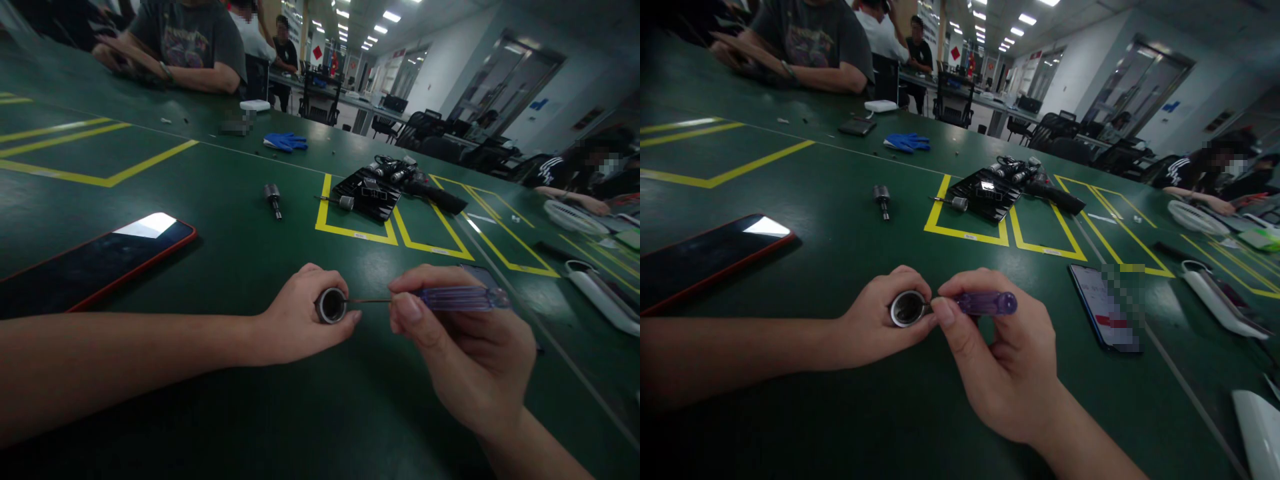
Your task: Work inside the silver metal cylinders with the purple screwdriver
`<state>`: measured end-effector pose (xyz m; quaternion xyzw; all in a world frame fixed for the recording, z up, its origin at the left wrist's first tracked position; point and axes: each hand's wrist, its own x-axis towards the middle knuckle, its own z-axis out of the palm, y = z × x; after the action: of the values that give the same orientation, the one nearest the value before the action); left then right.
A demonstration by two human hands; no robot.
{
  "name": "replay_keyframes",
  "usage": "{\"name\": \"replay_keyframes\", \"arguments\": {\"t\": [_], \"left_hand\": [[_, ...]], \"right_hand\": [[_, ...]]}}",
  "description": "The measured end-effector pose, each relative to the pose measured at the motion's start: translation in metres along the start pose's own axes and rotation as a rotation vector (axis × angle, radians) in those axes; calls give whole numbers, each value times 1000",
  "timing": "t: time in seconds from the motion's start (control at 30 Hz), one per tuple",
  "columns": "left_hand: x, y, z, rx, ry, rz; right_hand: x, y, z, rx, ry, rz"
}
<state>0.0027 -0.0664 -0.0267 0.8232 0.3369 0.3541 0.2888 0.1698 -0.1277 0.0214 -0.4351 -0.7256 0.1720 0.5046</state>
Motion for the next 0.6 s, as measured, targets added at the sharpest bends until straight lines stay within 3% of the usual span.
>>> {"name": "replay_keyframes", "arguments": {"t": [0.13,0.33,0.6], "left_hand": [[-1,1,0,4,-4,-11],[0,1,-1,-15,-3,-10],[-1,0,-1,-51,-24,-3]], "right_hand": [[1,-2,-1,-17,-17,-37],[-2,-3,2,-28,56,-71],[-2,-2,2,-38,-102,-153]]}}
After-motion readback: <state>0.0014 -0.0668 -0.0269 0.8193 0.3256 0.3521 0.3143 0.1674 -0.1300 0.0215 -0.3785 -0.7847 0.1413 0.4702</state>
